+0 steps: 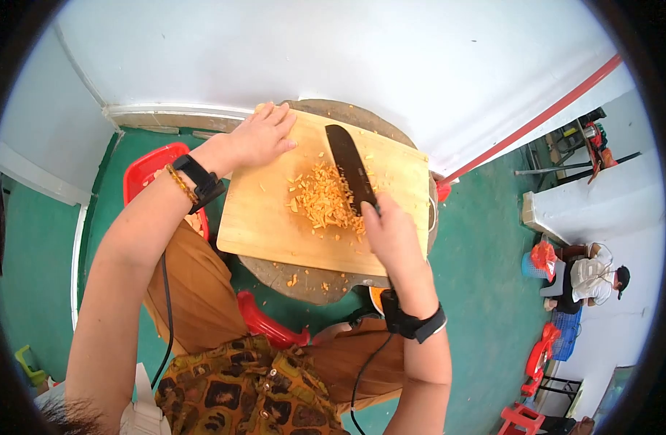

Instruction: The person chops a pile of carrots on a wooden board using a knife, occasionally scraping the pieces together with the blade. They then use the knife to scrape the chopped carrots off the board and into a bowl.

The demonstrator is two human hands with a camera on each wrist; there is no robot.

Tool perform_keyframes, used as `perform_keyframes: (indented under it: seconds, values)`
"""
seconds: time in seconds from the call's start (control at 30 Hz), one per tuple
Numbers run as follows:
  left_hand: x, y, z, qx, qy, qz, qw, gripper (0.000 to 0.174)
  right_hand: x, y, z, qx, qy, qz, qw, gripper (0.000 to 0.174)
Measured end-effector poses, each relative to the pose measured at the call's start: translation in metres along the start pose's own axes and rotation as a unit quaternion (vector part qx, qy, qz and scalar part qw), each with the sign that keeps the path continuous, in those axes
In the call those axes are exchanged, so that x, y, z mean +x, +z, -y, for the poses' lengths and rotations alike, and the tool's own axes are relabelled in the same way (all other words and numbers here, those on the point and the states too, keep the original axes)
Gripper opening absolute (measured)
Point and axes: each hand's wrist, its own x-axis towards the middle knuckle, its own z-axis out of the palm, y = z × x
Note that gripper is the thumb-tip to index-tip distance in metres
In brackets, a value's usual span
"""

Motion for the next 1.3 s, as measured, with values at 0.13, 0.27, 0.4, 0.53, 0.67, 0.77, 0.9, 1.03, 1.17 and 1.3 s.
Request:
perform_keyframes:
  seconds: [0.13,0.27,0.4,0.53,0.67,0.77,0.9,1.03,1.17,1.3]
  values:
    - [0.002,0.005,0.003,-0.002,0.005,-0.007,1.000,0.066,0.014,-0.036,-0.008,-0.020,0.029,-0.047,0.998,0.021]
    - [-0.001,0.002,0.000,-0.011,0.000,-0.001,1.000,0.066,0.030,-0.054,-0.048,-0.176,-0.056,-0.109,0.977,0.018]
    - [0.000,0.006,0.002,-0.025,-0.001,-0.015,1.000,0.065,0.036,-0.050,-0.070,-0.265,-0.065,-0.127,0.954,0.015]
    - [0.001,0.005,0.002,-0.009,-0.001,-0.008,1.000,0.063,0.039,-0.031,-0.074,-0.299,-0.133,-0.143,0.934,0.012]
    - [0.003,0.004,0.006,-0.025,-0.001,0.008,1.000,0.061,0.021,-0.026,-0.056,-0.291,-0.210,-0.102,0.928,0.010]
    - [0.007,0.007,0.012,-0.026,0.002,0.021,0.999,0.059,0.014,-0.035,-0.044,-0.261,-0.260,-0.084,0.926,0.009]
    - [0.001,-0.003,0.002,-0.039,-0.020,0.038,0.998,0.057,0.033,-0.043,-0.053,-0.260,-0.250,-0.123,0.925,0.010]
    - [0.004,0.000,0.007,-0.025,-0.013,0.035,0.999,0.056,0.058,-0.036,-0.065,-0.263,-0.241,-0.128,0.925,0.010]
    - [0.011,0.008,0.015,-0.017,0.002,0.030,0.999,0.055,0.053,-0.027,-0.057,-0.259,-0.285,-0.106,0.917,0.010]
    - [0.007,0.004,0.015,-0.017,0.015,0.016,1.000,0.054,0.032,-0.031,-0.042,-0.269,-0.327,-0.057,0.904,0.013]
